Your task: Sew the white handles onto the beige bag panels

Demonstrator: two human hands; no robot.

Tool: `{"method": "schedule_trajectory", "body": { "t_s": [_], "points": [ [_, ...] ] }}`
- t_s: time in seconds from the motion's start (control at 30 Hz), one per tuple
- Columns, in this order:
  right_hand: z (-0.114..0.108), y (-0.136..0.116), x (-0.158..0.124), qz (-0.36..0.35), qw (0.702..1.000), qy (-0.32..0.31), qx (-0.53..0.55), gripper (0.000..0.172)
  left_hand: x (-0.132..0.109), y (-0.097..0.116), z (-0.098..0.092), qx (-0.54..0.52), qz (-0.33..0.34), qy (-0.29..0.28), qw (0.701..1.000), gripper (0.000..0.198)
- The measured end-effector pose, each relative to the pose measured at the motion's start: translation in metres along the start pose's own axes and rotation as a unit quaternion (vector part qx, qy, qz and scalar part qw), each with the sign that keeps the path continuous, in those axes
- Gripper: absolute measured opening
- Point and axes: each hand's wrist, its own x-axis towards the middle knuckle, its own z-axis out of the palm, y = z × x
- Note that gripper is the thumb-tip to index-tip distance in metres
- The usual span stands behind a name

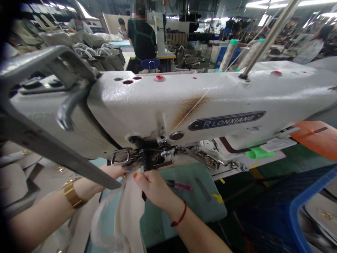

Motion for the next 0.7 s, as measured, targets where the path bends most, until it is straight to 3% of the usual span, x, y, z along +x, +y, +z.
{"method": "schedule_trajectory", "body": {
  "t_s": [0.1, 0.3, 0.43, 0.6, 0.63, 0.7],
  "points": [
    [-0.011, 0.0, 0.003, 0.01, 1.0, -0.016, 0.004, 0.047, -0.006, -0.009, 0.004, 0.112, -0.029, 0.008, 0.993, 0.012],
    [-0.025, 0.004, 0.013, 0.028, 0.995, -0.093, -0.023, 0.04, -0.017, 0.003, 0.02, 0.086, -0.019, -0.037, 0.995, 0.021],
    [-0.032, 0.003, 0.009, 0.058, 0.99, -0.128, -0.001, 0.036, -0.017, -0.002, 0.016, 0.107, 0.026, -0.046, 0.993, 0.024],
    [-0.039, 0.001, -0.014, 0.149, 0.959, -0.218, 0.102, 0.026, -0.035, -0.045, -0.005, 0.175, 0.124, 0.12, 0.969, 0.041],
    [-0.038, 0.002, -0.019, 0.152, 0.96, -0.213, 0.102, 0.027, -0.042, -0.055, -0.008, 0.166, 0.124, 0.14, 0.968, 0.048],
    [-0.033, 0.008, -0.029, 0.129, 0.973, -0.167, 0.089, 0.031, -0.057, -0.074, -0.008, 0.124, 0.1, 0.128, 0.979, 0.063]
  ]
}}
